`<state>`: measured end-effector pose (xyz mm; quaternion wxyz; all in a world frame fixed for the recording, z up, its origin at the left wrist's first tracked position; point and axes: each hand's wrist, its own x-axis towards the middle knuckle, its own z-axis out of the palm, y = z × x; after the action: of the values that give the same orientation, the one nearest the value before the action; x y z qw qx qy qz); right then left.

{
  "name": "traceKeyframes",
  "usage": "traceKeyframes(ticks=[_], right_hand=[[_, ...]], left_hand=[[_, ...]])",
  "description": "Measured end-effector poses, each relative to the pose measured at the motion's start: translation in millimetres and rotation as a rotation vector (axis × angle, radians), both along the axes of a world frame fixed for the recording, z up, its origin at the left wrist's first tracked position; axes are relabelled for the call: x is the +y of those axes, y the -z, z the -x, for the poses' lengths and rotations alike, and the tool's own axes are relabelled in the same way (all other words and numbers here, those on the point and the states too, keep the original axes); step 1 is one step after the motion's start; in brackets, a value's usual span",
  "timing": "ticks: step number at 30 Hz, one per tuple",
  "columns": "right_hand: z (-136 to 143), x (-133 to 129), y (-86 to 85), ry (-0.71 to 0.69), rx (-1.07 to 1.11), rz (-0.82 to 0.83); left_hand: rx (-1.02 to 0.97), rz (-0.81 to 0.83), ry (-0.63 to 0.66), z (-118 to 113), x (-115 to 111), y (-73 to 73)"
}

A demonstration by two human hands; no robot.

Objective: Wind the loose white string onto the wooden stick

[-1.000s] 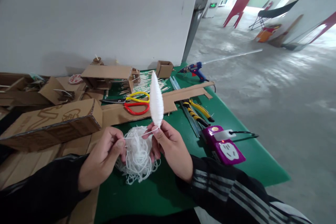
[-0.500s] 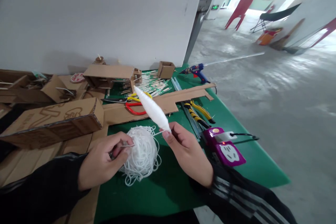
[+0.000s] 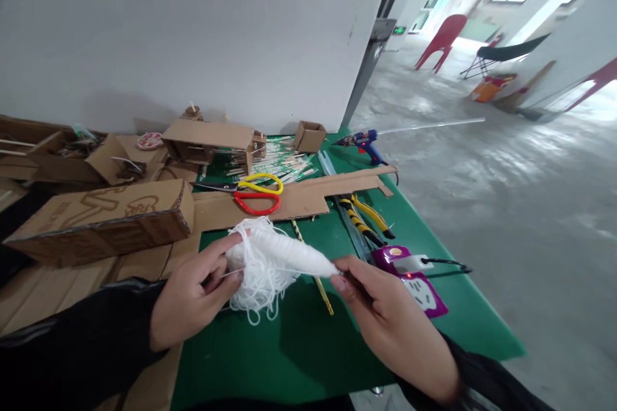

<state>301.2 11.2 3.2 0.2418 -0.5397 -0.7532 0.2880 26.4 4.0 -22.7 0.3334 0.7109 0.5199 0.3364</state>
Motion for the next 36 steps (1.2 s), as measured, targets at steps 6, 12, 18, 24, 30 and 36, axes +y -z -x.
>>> traceKeyframes(ticks=[6, 12, 18, 24, 30, 36], right_hand=[[-9, 7, 2.1, -0.088, -0.111, -0.121], [-12, 18, 2.1, -0.177, -0.143, -0.214], [-5, 33, -10.9, -0.337, -0.150, -0.183], [19, 45, -19.1, -0.456, -0.002, -0.013], [39, 47, -23.7, -0.490, 0.115, 0.122], [62, 41, -24.1, -0.586, 0.136, 0.142]], left_hand=[[-0.199, 0.116, -0.033, -1, -1, 5.1], [-0.158, 0.105, 0.006, 3, 1, 2.5], [0.089, 0.018, 0.203, 4, 4, -11.2], [-0.108, 0.053, 0.292, 7, 6, -8.7], [-0.261, -0.008, 0.246, 7, 7, -3.3], [-0.163, 0.010, 0.361, 6, 9, -9.1]])
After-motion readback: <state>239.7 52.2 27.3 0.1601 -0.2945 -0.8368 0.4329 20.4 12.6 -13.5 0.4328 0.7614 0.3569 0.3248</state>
